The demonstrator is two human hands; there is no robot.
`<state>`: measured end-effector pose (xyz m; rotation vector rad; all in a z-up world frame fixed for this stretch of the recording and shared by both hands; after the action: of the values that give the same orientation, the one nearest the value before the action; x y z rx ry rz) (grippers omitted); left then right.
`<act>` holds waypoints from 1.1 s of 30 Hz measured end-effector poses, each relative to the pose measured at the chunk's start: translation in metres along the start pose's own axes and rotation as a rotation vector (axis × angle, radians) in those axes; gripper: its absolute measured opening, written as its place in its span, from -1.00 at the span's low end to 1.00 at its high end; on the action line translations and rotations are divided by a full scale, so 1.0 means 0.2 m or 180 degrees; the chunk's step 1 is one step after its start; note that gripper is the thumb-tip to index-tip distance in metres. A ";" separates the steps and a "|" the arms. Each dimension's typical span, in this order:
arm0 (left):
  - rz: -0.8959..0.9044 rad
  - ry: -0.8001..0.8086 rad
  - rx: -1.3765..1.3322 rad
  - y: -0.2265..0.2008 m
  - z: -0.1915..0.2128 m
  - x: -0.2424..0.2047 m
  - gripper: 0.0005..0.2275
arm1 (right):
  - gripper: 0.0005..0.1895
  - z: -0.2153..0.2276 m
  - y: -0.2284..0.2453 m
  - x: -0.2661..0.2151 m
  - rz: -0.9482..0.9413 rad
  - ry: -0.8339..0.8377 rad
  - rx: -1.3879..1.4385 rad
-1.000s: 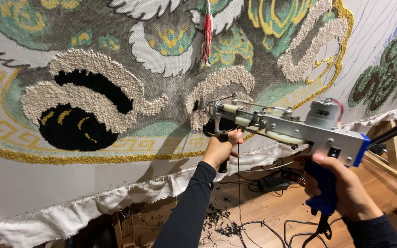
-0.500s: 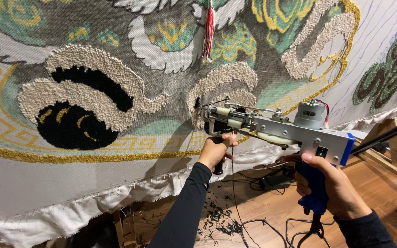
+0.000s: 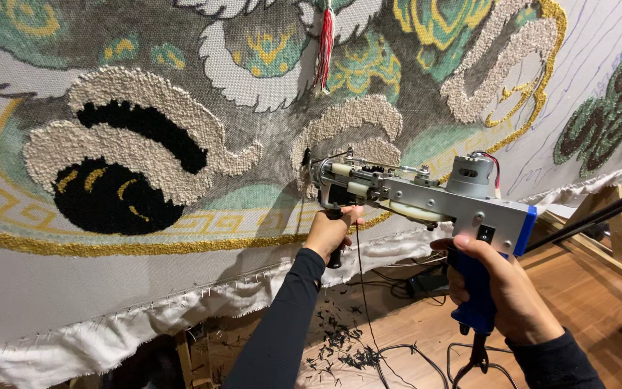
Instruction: The person uses a handheld electric tufting gun to apply black yarn onto a stretched canvas featuring a pre-drawn design. They guide the tool along the outlines of the pattern, creating a textured surface, while occasionally using their left hand to adjust the fabric or check the yarn placement.
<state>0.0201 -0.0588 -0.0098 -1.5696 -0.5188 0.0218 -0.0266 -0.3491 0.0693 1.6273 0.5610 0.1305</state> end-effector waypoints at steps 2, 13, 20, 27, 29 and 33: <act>0.0065 -0.0025 0.0017 0.00 0.02 0.01 -0.65 | -0.64 -0.03 0.00 0.00 0.0094 -0.0049 -0.0056; 0.0109 -0.0174 0.0203 0.03 0.19 0.11 -0.70 | -0.77 -0.25 -0.08 0.03 0.0776 -0.0095 -0.0230; 0.0014 -0.0183 0.0659 0.06 0.29 0.17 -0.67 | -0.75 -0.33 -0.14 0.05 0.0599 -0.0294 -0.0134; -0.0117 -0.0191 0.0781 0.04 0.29 0.19 -0.66 | -0.70 -0.36 -0.14 0.05 0.0407 -0.0450 -0.0052; -0.0137 -0.0218 0.0740 0.01 0.28 0.20 -0.66 | -0.69 -0.36 -0.13 0.06 0.0433 -0.0429 -0.0035; -0.0201 -0.0209 0.0692 0.01 0.28 0.21 -0.67 | -0.68 -0.37 -0.14 0.07 0.0591 -0.0267 -0.0003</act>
<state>0.0392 0.0084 -0.0030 -1.3432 -0.5971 0.0795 -0.0522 -0.2752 0.0507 1.6743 0.3452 0.1986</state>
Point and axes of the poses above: each hand's wrist, its own x-axis towards the middle knuckle, its own z-axis out of the back of the hand, y = z × x, the point moved 1 cm from there along x, towards the middle knuckle, and after that the axes turned 13 degrees about -z, right-handed, at the moved point
